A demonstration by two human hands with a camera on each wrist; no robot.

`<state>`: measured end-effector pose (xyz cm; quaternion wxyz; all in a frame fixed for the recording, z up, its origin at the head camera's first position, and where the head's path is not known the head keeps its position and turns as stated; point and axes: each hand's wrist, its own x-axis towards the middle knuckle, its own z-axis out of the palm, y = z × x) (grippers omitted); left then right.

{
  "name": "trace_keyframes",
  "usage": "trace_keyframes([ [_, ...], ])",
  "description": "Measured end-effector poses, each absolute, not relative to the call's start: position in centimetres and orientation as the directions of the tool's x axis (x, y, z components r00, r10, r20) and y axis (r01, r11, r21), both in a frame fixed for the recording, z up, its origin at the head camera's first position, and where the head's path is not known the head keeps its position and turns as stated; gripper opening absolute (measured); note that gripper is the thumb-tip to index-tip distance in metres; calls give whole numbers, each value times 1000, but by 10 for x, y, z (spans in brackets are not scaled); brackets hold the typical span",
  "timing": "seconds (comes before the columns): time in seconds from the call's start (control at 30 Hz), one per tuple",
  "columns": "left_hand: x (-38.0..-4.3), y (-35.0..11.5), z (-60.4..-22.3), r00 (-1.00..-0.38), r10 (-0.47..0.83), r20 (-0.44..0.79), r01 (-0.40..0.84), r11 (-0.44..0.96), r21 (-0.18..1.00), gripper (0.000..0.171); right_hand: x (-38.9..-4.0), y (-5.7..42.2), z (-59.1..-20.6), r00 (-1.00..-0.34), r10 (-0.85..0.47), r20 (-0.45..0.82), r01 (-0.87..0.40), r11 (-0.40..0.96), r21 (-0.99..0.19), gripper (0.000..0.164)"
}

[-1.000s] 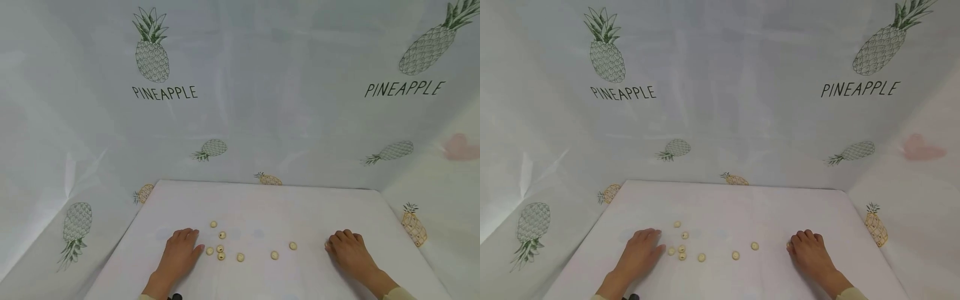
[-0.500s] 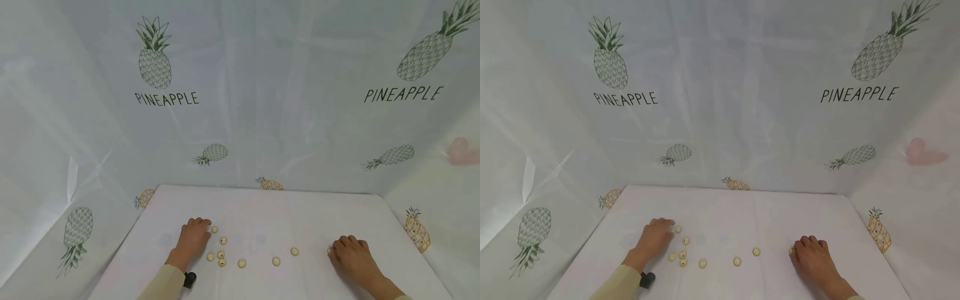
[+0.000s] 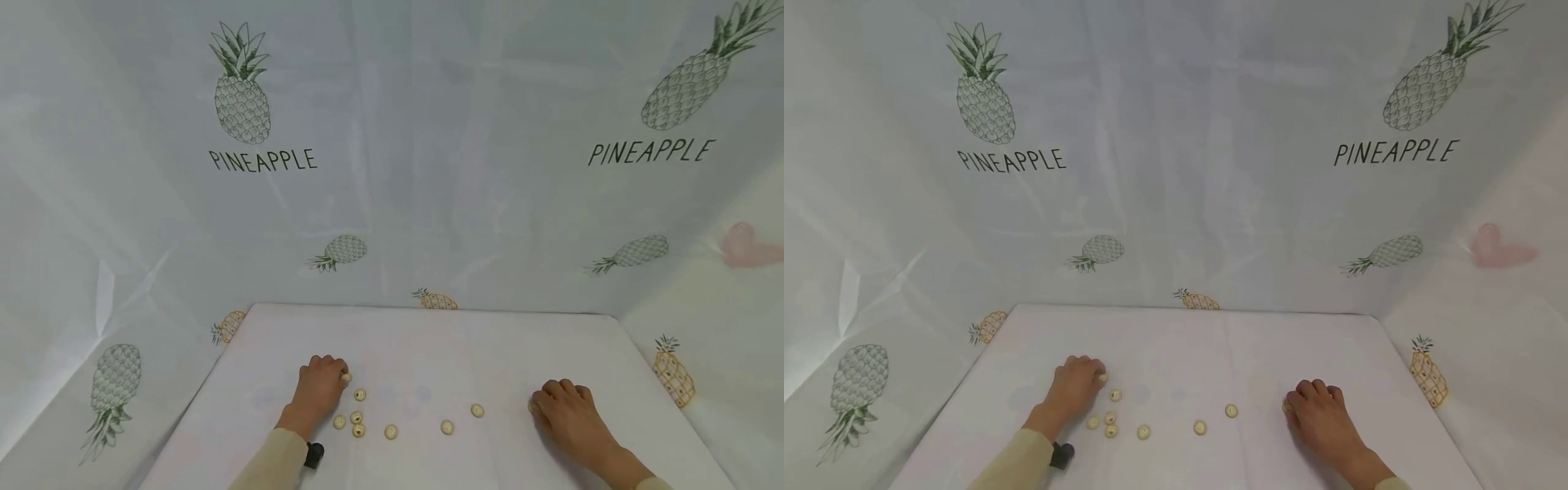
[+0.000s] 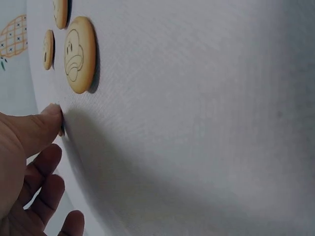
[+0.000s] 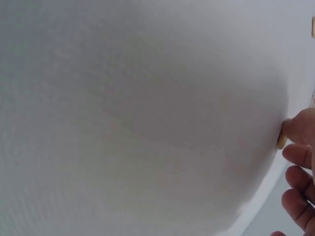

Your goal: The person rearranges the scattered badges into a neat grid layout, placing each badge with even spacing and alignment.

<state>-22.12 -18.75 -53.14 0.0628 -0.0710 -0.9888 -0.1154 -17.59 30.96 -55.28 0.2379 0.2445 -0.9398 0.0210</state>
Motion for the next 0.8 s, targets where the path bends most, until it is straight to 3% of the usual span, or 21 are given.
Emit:
trace_keyframes([
  [0.17,-226,-189,-533,-985,108,135,136,967,218,18,-176,306,-547,-803,-422,420,-438,897,61,24],
  [0.4,-228,-191,-535,-988,95,125,119,972,203,16,-180,304,-547,-771,-449,453,-471,880,71,25],
  [0.8,-223,-189,-528,-987,99,123,119,978,168,22,-176,304,-546,-819,-411,400,-437,899,28,18],
])
